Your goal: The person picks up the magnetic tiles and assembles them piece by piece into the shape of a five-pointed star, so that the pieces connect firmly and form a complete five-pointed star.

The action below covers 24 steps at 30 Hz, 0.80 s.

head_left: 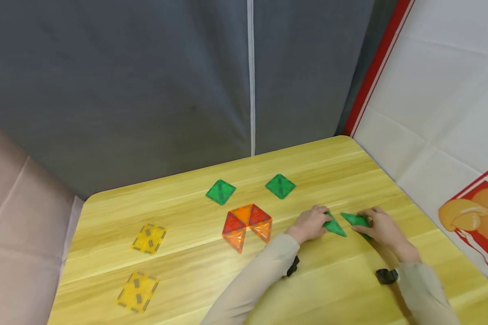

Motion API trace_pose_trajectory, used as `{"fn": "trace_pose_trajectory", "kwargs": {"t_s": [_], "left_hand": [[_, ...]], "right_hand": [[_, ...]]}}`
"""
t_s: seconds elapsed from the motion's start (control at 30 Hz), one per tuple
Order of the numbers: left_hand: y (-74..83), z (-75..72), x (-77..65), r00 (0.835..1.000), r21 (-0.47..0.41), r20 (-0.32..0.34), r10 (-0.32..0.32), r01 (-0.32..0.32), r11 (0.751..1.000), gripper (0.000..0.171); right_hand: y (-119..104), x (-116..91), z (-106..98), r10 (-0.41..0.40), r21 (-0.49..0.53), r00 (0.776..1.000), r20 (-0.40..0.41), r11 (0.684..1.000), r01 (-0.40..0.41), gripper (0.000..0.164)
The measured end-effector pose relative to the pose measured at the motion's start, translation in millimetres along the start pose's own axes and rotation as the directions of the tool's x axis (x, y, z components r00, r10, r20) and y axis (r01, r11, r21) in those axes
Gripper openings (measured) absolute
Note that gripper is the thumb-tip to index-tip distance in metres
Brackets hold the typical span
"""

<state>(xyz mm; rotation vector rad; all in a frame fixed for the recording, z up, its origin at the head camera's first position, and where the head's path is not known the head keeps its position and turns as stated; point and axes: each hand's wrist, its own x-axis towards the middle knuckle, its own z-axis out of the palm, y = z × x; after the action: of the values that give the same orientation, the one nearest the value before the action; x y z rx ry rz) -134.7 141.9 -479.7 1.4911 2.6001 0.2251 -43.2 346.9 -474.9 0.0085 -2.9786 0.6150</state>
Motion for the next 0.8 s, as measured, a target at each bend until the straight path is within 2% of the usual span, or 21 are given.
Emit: {"fn": "trace_pose_trajectory", "kwargs": {"t_s": [0.17, 0.33, 0.53, 0.8], "left_hand": [[-0.2, -2.0, -0.2, 0.999, -0.039, -0.047, 0.006, -0.008, 0.999, 0.023], [-0.8, -3.5, -1.1, 0.999, -0.031, -0.034, 0.001, -0.002, 1.0, 0.022], [-1.7, -3.4, 0.0, 1.0, -0.019, -0.024, 0.005, -0.006, 1.0, 0.022], [-4.8, -3.1, 1.5, 0.999, -0.025, -0.031, 0.031, -0.032, 0.999, 0.025]], "right_hand": [[-15, 10, 7, -0.013, 0.031, 1.0, -0.018, 0.999, 0.013, 0.045], [-25, 18, 14, -0.021, 0.091, 0.999, -0.034, 0.996, 0.024, 0.038], [-26, 19, 16, 0.0, 0.14, 1.0, -0.017, 0.99, 0.002, 0.031], [-26, 22, 15, 0.041, 0.173, 0.999, 0.018, 0.984, -0.044, 0.029]]}}
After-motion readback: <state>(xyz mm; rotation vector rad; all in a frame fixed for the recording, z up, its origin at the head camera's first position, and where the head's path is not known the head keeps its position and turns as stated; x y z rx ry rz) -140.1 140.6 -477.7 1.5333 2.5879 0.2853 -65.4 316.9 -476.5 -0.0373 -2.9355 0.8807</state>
